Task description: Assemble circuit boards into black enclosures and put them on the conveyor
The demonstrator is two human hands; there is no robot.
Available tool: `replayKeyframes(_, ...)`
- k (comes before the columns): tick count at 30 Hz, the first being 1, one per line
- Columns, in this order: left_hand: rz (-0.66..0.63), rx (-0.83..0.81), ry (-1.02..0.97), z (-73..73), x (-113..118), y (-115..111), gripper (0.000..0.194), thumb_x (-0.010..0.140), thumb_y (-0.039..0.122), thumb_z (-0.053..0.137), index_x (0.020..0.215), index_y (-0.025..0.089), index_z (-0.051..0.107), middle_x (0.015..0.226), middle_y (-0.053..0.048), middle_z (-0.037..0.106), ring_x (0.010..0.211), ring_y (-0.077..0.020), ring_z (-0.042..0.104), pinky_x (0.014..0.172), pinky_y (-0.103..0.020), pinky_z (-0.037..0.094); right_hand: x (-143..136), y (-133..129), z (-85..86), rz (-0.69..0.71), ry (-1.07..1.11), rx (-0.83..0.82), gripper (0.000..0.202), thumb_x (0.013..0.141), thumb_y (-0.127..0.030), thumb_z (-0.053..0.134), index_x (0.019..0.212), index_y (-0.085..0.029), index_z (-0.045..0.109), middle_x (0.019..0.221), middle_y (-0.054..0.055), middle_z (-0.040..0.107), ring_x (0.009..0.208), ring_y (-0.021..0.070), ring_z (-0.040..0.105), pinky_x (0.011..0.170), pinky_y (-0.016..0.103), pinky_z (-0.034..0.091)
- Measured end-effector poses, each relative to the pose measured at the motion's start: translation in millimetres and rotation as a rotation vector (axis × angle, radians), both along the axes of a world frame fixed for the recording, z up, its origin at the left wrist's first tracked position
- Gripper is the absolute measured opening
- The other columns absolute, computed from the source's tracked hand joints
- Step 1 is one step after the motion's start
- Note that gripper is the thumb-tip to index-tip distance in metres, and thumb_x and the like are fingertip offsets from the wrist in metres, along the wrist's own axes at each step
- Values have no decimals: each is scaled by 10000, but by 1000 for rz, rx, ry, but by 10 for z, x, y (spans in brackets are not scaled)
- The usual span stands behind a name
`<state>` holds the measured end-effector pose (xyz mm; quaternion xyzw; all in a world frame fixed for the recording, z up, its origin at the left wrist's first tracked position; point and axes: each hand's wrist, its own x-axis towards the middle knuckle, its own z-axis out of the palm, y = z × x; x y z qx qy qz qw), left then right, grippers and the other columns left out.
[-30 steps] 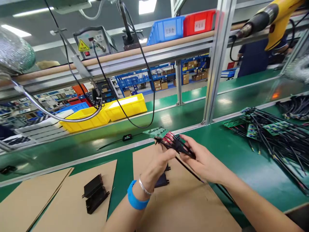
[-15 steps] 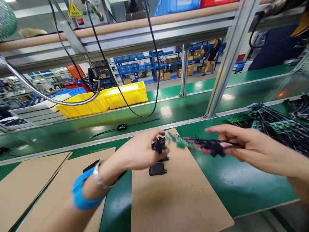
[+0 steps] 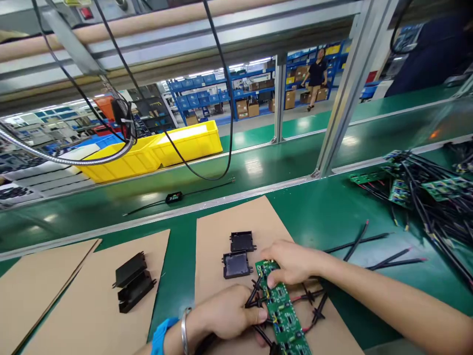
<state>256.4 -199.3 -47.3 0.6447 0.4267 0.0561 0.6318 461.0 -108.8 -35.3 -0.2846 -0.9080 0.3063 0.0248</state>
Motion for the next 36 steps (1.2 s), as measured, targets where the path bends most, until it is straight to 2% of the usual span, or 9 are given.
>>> replayKeyframes(3,27,-11,16,-53,-29,-61,384,953,471,432,861,161,639,815,-35,712,754,-180,655,687,-238,482,22,-85,-190,-36,68,30,191,822,-357,682,800,-176,625,783,24,652,741,175,591,637,250,376)
replayKeyframes(8,68,286,285,41,25,-150,250,926,367,489,840,192,645,819,-11,699,728,-169,619,643,-230,430,119,-116,-144,45,-50,-153,417,605,-480,806,822,-193,596,777,13,646,696,188,586,559,236,352)
replayKeyframes(13,34,277,236,78,51,-170,159,856,211,542,964,237,656,942,18,715,827,-165,642,698,-222,443,146,-269,-164,135,-49,-17,135,721,-171,637,714,-202,506,665,-13,590,641,165,574,543,245,298)
replayKeyframes(16,70,320,249,106,46,-215,158,892,241,505,964,222,645,926,-4,712,829,-185,652,714,-247,464,199,-354,-138,52,-38,-74,226,704,-217,686,877,-219,541,801,0,629,759,195,599,597,236,352)
replayKeyframes(19,87,354,230,135,18,-290,198,895,202,471,1001,222,638,970,-25,709,875,-200,661,764,-267,488,214,-440,-108,-18,-73,-158,390,642,-272,770,953,-225,540,898,16,645,849,231,597,640,249,395)
replayKeyframes(25,10,331,190,65,-40,-407,464,753,85,521,1174,272,579,1087,-15,686,951,-223,654,847,-313,522,179,-609,-132,172,-24,-65,123,781,-97,559,828,-207,535,808,6,624,719,180,586,659,273,400)
replayKeyframes(28,0,350,295,46,-12,-422,546,768,141,571,1298,255,506,1149,-59,649,971,-263,643,853,-371,536,213,-574,-64,126,-29,-93,319,739,-76,614,1023,-218,584,923,19,644,823,198,604,730,281,430)
replayKeyframes(31,5,425,472,140,-28,-415,549,833,171,540,1372,219,452,1207,-114,596,995,-302,623,860,-451,534,235,-450,104,-7,39,-190,459,723,-81,664,1148,-222,564,1060,30,623,960,195,582,817,272,437)
replayKeyframes(36,-31,479,447,478,-327,-325,397,917,204,454,1307,236,523,1214,-80,603,1114,-271,567,991,-434,470,94,-260,316,-11,76,-183,155,919,-180,520,823,-202,640,872,13,607,875,163,561,803,275,417)
